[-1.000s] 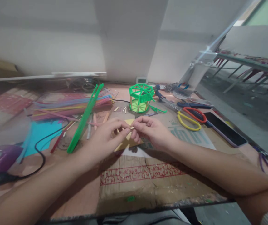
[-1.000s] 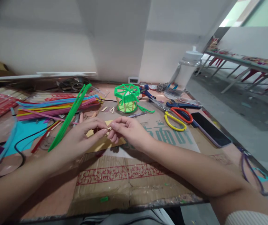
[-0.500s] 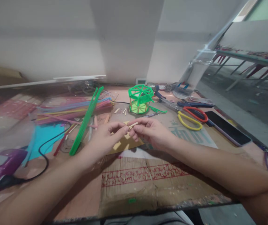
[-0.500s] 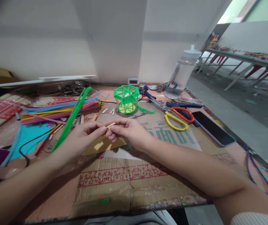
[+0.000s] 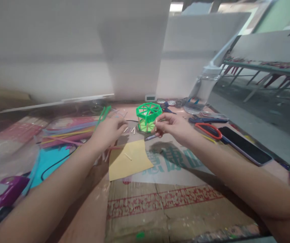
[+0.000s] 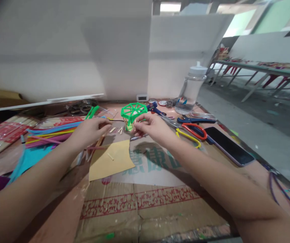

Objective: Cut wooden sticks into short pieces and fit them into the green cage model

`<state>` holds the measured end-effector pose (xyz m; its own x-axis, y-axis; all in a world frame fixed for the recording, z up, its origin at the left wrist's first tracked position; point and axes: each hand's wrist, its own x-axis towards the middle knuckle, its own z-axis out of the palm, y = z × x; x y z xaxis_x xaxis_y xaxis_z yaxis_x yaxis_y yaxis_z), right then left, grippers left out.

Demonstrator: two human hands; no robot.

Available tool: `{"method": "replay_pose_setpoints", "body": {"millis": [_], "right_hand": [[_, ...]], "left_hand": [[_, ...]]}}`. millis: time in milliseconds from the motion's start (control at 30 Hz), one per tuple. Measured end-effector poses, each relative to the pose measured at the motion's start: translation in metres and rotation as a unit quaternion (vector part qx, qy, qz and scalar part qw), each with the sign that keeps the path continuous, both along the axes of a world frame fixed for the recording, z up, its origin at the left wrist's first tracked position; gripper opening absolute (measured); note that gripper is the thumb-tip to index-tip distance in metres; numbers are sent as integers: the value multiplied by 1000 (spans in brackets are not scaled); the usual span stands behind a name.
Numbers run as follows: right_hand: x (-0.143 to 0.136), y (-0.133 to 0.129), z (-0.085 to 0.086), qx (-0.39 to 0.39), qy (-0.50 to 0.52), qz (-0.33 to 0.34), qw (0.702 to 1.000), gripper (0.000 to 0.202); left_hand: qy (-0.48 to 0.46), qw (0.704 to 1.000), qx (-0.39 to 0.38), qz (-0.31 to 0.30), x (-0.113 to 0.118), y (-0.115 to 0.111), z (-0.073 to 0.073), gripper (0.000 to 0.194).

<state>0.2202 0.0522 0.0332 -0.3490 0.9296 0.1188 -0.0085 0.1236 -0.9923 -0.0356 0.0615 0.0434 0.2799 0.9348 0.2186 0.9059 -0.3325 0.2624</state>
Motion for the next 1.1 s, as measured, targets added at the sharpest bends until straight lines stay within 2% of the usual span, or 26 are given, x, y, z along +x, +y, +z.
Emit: {"method": "replay_pose_setpoints", "body": {"millis": [100, 200, 300, 400, 500, 700, 867, 1000, 1100], "right_hand": [[8, 17, 23, 119, -59, -60, 989, 12], [1, 36, 33, 225, -187, -138, 946, 9], [-14, 53, 26, 315, -263, -185, 893, 5], [-24, 62, 13, 355, -271, -201, 872, 4], [-26, 63, 6, 369, -274, -190, 867, 6], [-25, 57, 5, 397, -299, -184, 848, 3], [-26, 59, 3, 377, -299, -187, 856, 3], [-26, 56, 11, 368, -280, -192, 866, 5], [-23, 42, 17, 352, -222, -181, 891, 4]], "left_hand": [[-34, 999, 34, 14, 11, 10, 8, 37], [-79, 995, 45, 36, 21, 16, 15, 38], [-114, 991, 55, 39, 26, 19, 16, 36], [-119, 991, 56, 37, 23, 22, 13, 35], [-121, 990, 52, 51, 16, 24, 11, 36], [-116, 991, 35, 61, 9, 29, 7, 37], [-92, 994, 28, 49, 8, 33, -2, 36], [-65, 997, 29, 32, 8, 37, -11, 31], [-39, 999, 22, 28, 8, 41, -17, 28]]}}
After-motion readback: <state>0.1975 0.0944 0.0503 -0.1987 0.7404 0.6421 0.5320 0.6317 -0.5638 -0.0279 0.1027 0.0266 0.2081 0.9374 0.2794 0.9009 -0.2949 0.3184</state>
